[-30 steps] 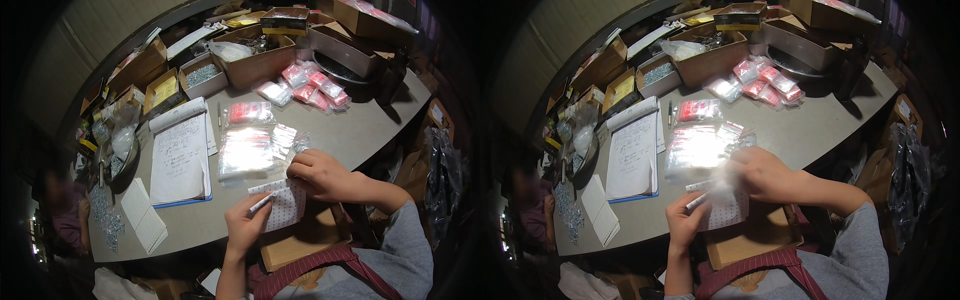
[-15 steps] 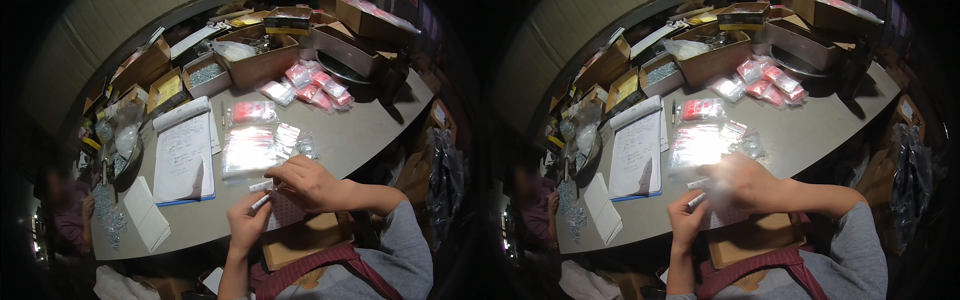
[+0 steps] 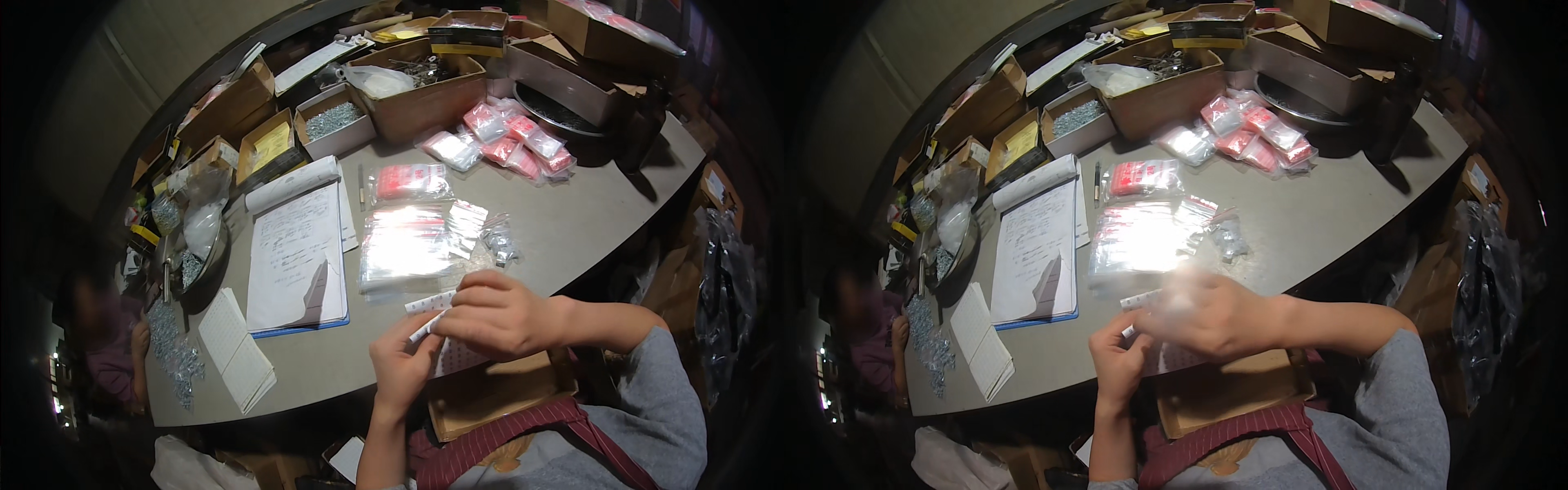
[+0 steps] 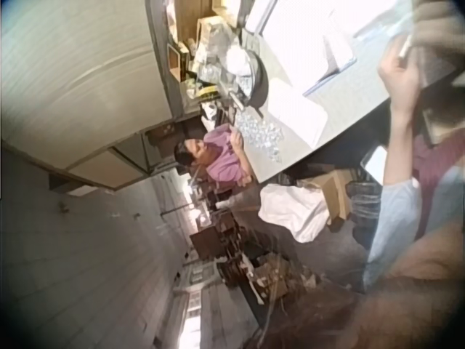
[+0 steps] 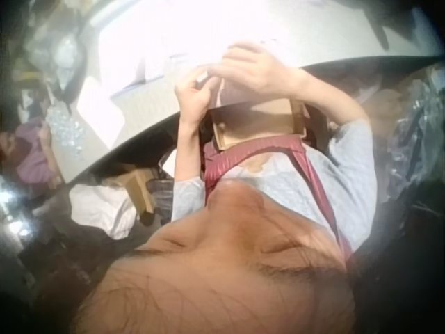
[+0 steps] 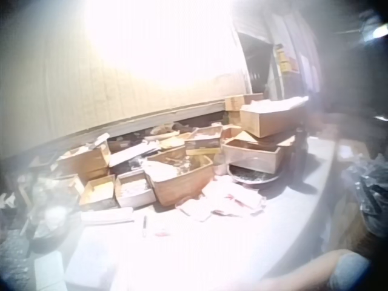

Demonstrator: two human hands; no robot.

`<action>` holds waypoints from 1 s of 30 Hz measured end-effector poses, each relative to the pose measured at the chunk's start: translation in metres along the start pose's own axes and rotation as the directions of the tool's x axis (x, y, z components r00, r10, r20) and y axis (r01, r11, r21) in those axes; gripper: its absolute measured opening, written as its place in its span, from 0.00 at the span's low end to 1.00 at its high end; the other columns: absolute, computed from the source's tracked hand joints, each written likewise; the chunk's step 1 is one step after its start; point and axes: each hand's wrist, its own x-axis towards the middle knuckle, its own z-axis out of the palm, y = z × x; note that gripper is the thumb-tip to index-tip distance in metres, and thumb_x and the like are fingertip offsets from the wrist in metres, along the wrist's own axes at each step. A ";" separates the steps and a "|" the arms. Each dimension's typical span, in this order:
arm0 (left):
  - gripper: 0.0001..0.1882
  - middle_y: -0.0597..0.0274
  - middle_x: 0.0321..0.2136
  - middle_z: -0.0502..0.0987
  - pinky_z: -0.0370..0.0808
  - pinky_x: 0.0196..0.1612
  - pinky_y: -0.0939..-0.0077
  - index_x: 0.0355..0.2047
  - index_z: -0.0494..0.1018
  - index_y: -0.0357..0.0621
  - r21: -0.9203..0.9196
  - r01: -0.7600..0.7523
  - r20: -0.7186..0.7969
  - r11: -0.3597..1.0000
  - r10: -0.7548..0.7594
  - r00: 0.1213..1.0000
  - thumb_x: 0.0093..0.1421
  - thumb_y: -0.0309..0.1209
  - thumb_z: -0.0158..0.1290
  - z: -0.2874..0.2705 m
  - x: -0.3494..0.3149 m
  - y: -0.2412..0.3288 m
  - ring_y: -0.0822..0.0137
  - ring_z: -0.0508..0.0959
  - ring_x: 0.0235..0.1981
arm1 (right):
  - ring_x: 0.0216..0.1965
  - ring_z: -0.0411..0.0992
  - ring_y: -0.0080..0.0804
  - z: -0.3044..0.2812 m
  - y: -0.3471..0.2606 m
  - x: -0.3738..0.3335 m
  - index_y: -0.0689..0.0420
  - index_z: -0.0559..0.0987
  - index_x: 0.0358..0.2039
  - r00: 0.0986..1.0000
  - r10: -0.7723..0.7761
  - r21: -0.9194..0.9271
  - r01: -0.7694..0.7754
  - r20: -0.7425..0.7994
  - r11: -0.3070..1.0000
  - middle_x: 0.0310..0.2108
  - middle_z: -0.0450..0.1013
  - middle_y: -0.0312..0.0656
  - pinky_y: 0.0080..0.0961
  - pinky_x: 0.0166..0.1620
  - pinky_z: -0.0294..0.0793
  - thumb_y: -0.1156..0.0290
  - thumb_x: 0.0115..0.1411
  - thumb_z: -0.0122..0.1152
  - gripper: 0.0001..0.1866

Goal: The person picks small white beads from a sheet and places them into clear plastic bags on a cluttered work table. The person repeatedly transfers beads into bags and sets them aside.

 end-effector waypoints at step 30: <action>0.10 0.54 0.33 0.84 0.77 0.38 0.76 0.41 0.83 0.34 -0.015 0.037 -0.031 0.999 -0.038 0.999 0.58 0.21 0.61 0.000 -0.006 0.005 0.68 0.83 0.33 | 0.31 0.77 0.48 -0.046 0.094 -0.008 0.63 0.80 0.31 0.622 0.684 -0.236 -0.649 0.382 0.723 0.26 0.78 0.50 0.39 0.36 0.74 0.65 0.54 0.68 0.13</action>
